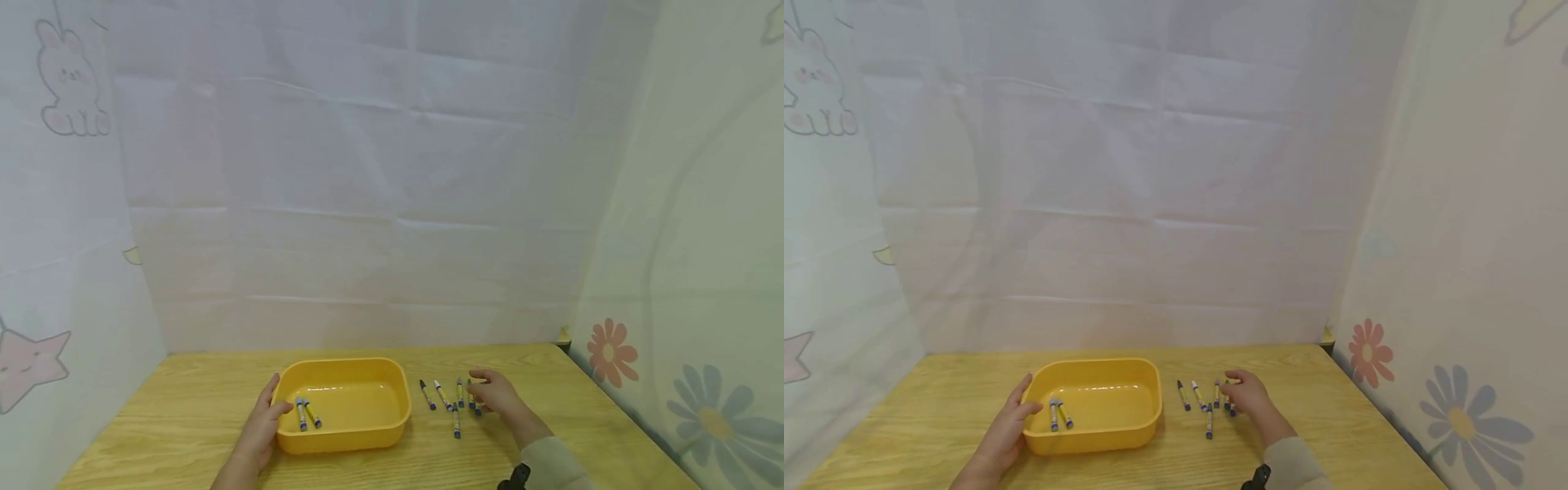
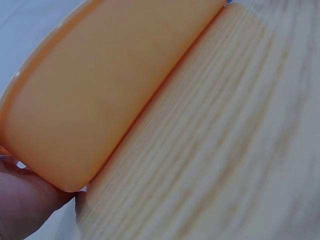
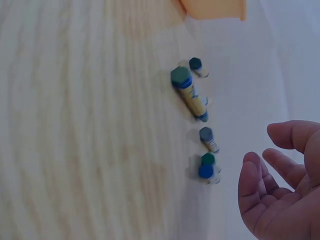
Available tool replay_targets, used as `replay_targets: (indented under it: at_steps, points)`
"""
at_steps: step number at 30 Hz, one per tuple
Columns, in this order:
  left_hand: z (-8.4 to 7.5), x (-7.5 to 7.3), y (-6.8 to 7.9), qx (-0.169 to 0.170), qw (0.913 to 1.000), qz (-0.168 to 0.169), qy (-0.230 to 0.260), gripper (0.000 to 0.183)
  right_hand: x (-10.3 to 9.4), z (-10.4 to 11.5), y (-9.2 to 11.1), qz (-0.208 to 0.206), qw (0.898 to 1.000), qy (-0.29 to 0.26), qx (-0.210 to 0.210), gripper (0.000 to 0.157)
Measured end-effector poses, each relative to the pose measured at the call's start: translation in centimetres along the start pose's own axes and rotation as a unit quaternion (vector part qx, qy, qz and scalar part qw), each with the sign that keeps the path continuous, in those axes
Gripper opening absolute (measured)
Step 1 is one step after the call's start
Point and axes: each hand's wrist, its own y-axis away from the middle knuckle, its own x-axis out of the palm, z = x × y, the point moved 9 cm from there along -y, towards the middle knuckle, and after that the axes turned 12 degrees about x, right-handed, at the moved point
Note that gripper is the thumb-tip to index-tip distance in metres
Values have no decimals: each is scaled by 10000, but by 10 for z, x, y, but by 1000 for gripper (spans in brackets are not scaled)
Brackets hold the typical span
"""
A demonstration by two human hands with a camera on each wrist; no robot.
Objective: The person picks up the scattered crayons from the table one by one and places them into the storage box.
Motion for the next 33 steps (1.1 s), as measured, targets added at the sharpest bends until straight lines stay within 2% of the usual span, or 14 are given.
replay_targets:
  at_steps: [15,19,25,33]
  points:
    - [-2,0,0,-80,10000,9,48,79,-5,-42,-19,-357,9964,434,629,58]
    - [-3,0,0,-71,9999,16,83,79,-5,-44,-20,-369,9951,534,749,61]
    - [-3,1,0,-78,9999,39,75,79,-2,-40,-19,-362,9930,893,681,65]
    - [-2,1,2,-101,9999,45,21,79,-3,-37,-16,-635,9892,1180,600,59]
